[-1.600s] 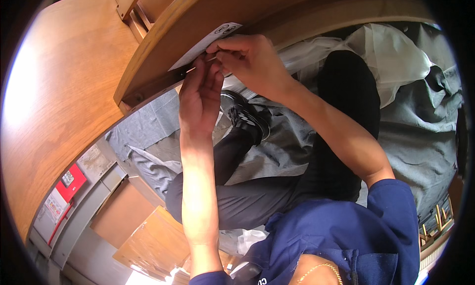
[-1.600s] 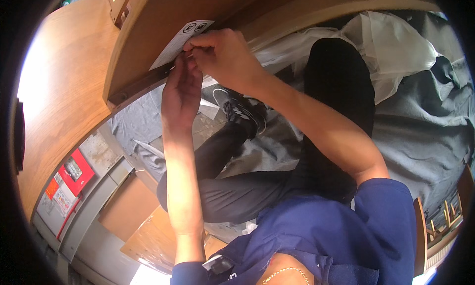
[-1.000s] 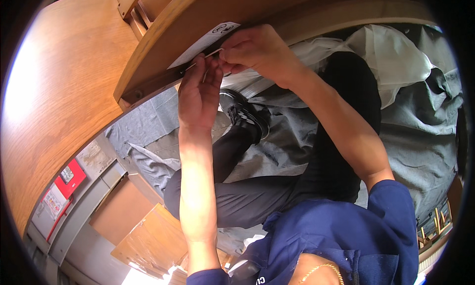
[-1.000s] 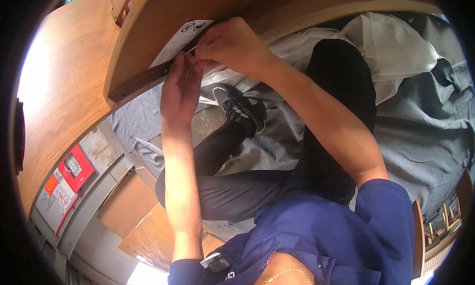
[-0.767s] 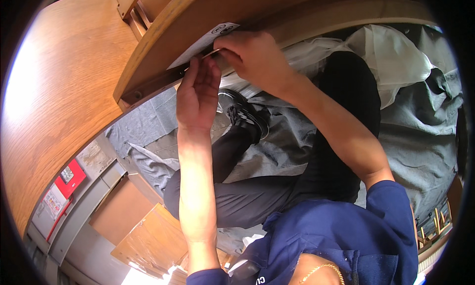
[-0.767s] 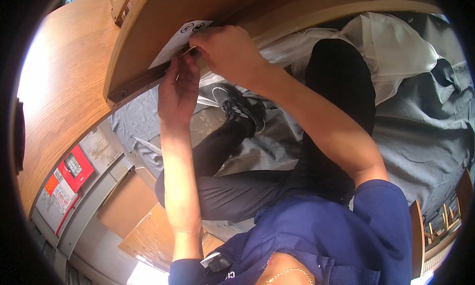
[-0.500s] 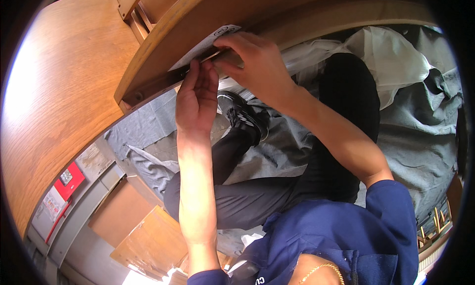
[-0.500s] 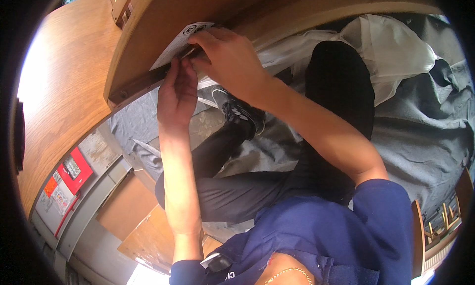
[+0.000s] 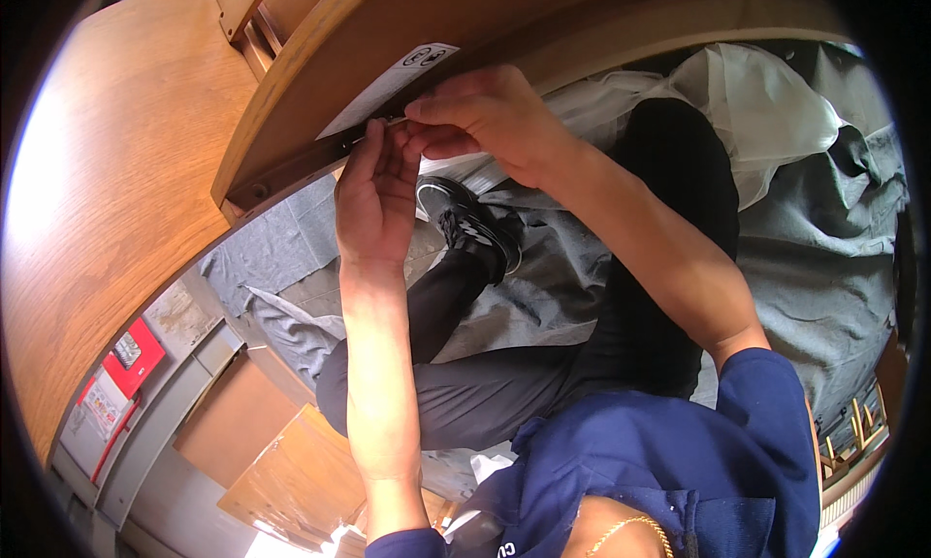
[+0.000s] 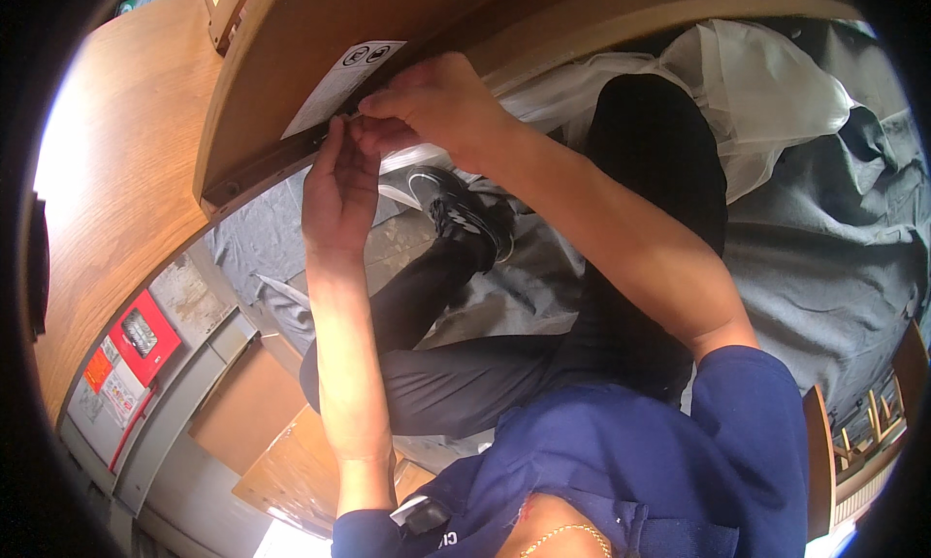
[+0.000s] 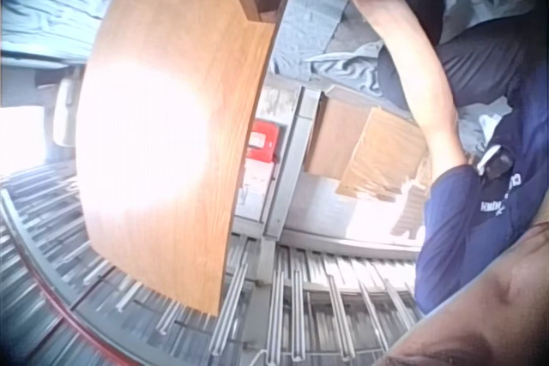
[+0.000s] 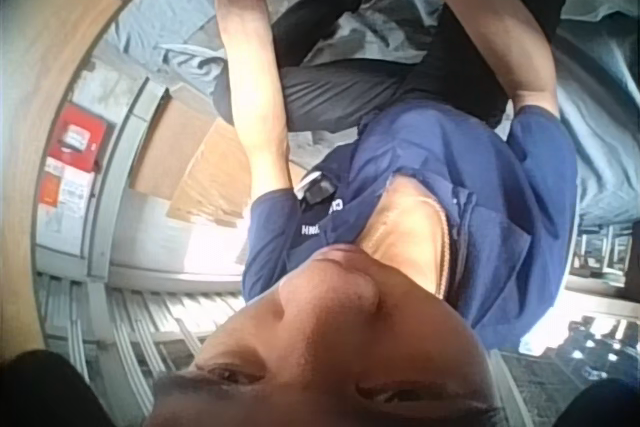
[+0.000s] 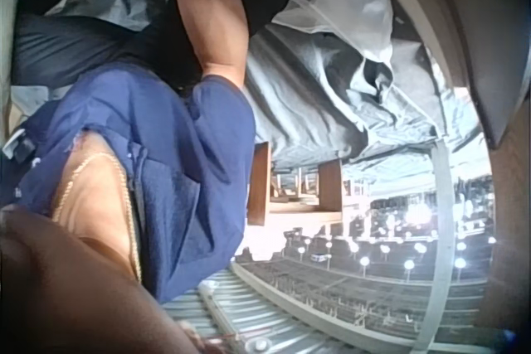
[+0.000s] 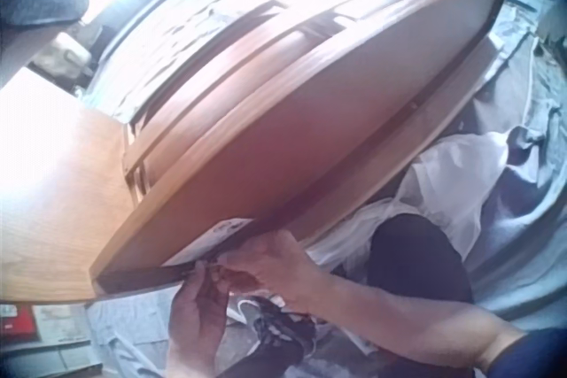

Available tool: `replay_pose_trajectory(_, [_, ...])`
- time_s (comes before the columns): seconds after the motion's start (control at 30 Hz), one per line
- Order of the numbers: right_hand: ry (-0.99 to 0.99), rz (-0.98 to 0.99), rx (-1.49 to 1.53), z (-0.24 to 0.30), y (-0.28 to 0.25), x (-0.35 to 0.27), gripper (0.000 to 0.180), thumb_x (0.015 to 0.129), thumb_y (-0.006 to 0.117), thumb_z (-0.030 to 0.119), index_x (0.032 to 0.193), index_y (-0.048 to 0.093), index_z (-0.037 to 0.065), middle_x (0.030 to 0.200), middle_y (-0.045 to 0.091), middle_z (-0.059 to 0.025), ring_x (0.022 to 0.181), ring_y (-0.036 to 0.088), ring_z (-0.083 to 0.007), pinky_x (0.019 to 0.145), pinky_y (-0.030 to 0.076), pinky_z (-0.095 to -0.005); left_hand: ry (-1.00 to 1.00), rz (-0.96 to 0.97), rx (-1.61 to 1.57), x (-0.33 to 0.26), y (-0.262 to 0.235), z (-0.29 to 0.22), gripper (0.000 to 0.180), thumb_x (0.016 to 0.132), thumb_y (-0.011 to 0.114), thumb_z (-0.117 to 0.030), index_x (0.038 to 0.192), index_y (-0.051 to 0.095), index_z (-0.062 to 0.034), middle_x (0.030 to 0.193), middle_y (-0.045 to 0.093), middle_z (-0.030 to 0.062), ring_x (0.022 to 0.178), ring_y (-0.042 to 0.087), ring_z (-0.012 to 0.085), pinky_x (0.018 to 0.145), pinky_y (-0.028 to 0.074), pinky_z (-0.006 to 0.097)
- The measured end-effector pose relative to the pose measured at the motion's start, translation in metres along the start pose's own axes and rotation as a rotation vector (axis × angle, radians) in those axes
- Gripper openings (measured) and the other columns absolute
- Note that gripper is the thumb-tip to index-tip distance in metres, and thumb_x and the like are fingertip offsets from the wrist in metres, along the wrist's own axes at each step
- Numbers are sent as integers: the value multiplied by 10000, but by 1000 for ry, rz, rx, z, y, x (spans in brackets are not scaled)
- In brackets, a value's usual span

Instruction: The person sits on the floor and assembles a wooden cabinet by inserting and tightening screws into the underside of the structure using an Allen key. The person repositions the cabinet to access different screw locations and continues fastening components together.

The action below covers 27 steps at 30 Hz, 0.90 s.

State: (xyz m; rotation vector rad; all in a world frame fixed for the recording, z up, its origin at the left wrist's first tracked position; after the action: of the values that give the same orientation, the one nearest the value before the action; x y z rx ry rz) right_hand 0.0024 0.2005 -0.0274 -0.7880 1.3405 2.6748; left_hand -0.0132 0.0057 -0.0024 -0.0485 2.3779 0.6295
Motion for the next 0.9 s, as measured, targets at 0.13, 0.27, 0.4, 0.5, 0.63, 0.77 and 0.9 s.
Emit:
replay_pose_trajectory(0.13, [-320,39,-470,1,-4,8,133,946,800,75,1033,831,-20,972,840,-187,831,839,-283,793,688,-376,1,-4,19,2,-2,0,203,1132,711,-148,1238,728,24,1210,799,143,1114,774,213,990,654,349])
replay_pose_trajectory(0.27, [-875,12,-1053,6,0,1,161,913,790,123,1053,845,67,944,832,-134,842,829,-290,826,650,-405,-50,-9,-23,1,-3,0,213,1126,728,-172,1241,745,7,1199,815,136,1100,785,209,983,656,352])
replay_pose_trajectory(0.4, [-969,-21,-1104,2,-3,3,203,925,835,204,1037,839,35,909,833,-137,823,825,-297,795,648,-389,-79,-50,-17,5,-2,1,219,1121,741,-190,1251,750,-14,1195,820,116,1098,784,200,966,653,342])
replay_pose_trajectory(0.5, [-537,-53,-825,4,3,-3,255,953,865,218,1064,830,-10,902,831,-136,800,821,-227,767,658,-342,-45,-69,-25,5,-10,-2,206,1116,750,-193,1239,758,-27,1190,822,103,1092,783,192,963,650,341])
replay_pose_trajectory(0.63, [-119,63,-468,11,-8,-4,333,985,889,241,1055,821,-77,900,824,-129,808,807,-154,733,667,-294,-19,-72,10,5,-8,2,197,1107,763,-191,1229,759,-37,1184,824,95,1090,782,187,976,642,340])
replay_pose_trajectory(0.77, [-248,140,-246,0,-17,8,249,992,858,201,1082,838,-31,907,826,-135,812,804,-168,722,640,-305,-17,-52,-14,8,0,4,198,1098,775,-187,1235,755,-44,1180,824,98,1083,782,192,984,637,339])
replay_pose_trajectory(0.9, [-842,-12,-1112,3,-12,8,151,936,811,99,1084,822,74,967,815,-107,837,792,-283,736,633,-400,-49,-68,-40,1,0,0,185,1095,777,-174,1227,755,-47,1173,828,114,1096,793,207,983,651,349])
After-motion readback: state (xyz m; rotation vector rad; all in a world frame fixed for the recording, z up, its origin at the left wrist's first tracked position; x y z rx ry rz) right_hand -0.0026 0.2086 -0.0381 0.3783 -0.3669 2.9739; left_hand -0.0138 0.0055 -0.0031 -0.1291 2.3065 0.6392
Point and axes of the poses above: each hand's wrist, its own x-axis towards the middle knuckle, its own y-axis out of the palm, z = x × y, the point moved 2 cm from there along x, towards the middle knuckle
